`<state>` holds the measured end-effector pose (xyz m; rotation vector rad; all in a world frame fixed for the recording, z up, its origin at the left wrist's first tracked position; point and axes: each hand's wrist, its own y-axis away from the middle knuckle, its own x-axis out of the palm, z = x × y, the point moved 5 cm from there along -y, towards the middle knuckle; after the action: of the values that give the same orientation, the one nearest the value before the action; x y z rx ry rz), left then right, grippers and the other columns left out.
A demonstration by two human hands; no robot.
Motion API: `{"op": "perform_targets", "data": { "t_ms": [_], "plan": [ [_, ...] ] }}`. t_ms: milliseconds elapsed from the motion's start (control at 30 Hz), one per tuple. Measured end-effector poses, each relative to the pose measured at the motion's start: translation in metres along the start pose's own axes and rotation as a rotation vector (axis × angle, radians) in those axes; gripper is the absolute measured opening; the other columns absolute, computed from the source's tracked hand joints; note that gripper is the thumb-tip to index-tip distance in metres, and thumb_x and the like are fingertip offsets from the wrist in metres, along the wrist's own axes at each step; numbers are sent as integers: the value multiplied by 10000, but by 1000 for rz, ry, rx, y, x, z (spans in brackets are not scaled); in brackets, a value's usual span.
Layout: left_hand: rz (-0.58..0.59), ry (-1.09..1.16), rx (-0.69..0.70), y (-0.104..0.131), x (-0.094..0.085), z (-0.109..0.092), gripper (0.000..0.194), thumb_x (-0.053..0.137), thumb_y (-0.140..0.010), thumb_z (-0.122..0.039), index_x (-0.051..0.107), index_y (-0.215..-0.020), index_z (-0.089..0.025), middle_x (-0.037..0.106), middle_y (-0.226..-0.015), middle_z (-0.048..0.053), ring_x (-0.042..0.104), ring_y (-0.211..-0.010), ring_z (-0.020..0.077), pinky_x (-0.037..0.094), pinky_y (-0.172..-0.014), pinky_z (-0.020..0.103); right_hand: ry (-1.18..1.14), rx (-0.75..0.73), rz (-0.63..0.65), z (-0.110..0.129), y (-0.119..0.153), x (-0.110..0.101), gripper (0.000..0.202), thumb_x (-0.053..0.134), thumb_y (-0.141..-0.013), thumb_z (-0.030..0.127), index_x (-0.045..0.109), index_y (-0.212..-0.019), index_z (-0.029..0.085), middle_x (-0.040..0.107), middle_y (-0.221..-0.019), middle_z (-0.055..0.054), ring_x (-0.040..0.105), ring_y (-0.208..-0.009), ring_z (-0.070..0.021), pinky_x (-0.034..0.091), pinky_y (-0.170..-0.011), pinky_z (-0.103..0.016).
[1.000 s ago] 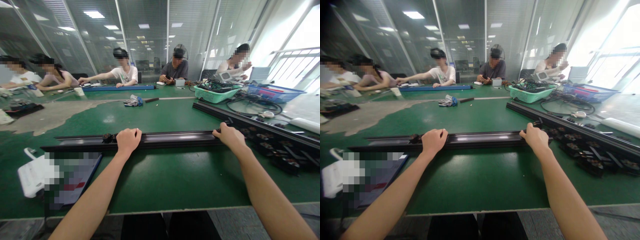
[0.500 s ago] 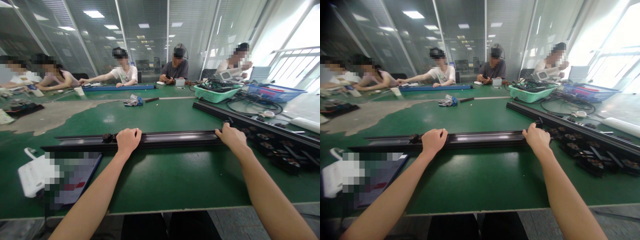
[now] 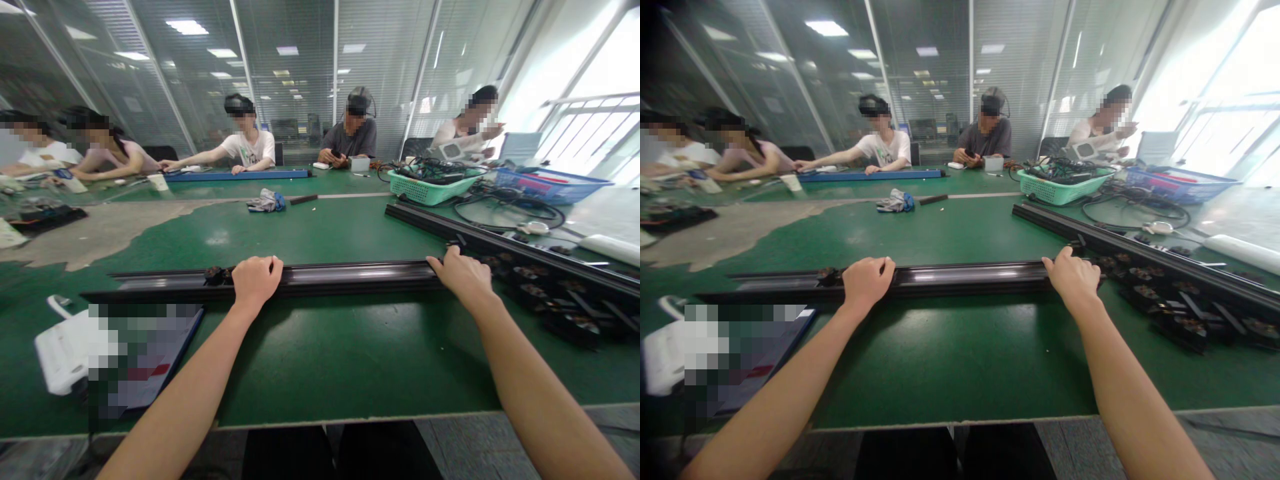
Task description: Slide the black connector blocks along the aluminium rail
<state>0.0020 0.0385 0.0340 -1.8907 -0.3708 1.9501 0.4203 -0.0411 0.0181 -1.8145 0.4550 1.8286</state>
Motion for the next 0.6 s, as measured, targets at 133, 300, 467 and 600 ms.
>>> {"op": "perform_targets", "data": {
  "t_ms": [133, 300, 467, 600],
  "plan": [
    [0, 5, -1, 0, -1, 0, 564, 252, -951, -414, 757, -869, -177, 706, -850, 134, 642, -780, 258, 379, -644, 316, -3, 3, -4, 0, -1, 1, 631, 314, -952, 556, 510, -1249, 34, 659, -1078, -291, 617, -1069, -417, 440, -864, -496],
    [-2, 19, 1, 0, -1, 0, 568, 248, -951, -417, 754, -859, -173, 705, -847, 132, 637, -773, 254, 372, -647, 314, 0, 40, 1, -3, -2, 2, 623, 327, -950, 561, 521, -1238, 44, 650, -1099, -294, 606, -1092, -418, 427, -877, -496],
    [-7, 33, 8, 0, -1, 1, 569, 251, -948, -412, 757, -856, -170, 702, -842, 137, 635, -763, 258, 373, -646, 321, -3, 92, -9, -8, -3, 2, 609, 333, -950, 559, 540, -1216, 52, 640, -1131, -295, 593, -1121, -416, 416, -897, -488],
    [-16, 29, 1, 0, 0, 1, 577, 248, -949, -413, 759, -853, -162, 702, -835, 139, 637, -761, 261, 371, -640, 321, -2, 81, -19, -9, -2, 2, 622, 329, -948, 568, 539, -1221, 50, 637, -1134, -301, 596, -1113, -418, 417, -887, -491]
  ]
}}
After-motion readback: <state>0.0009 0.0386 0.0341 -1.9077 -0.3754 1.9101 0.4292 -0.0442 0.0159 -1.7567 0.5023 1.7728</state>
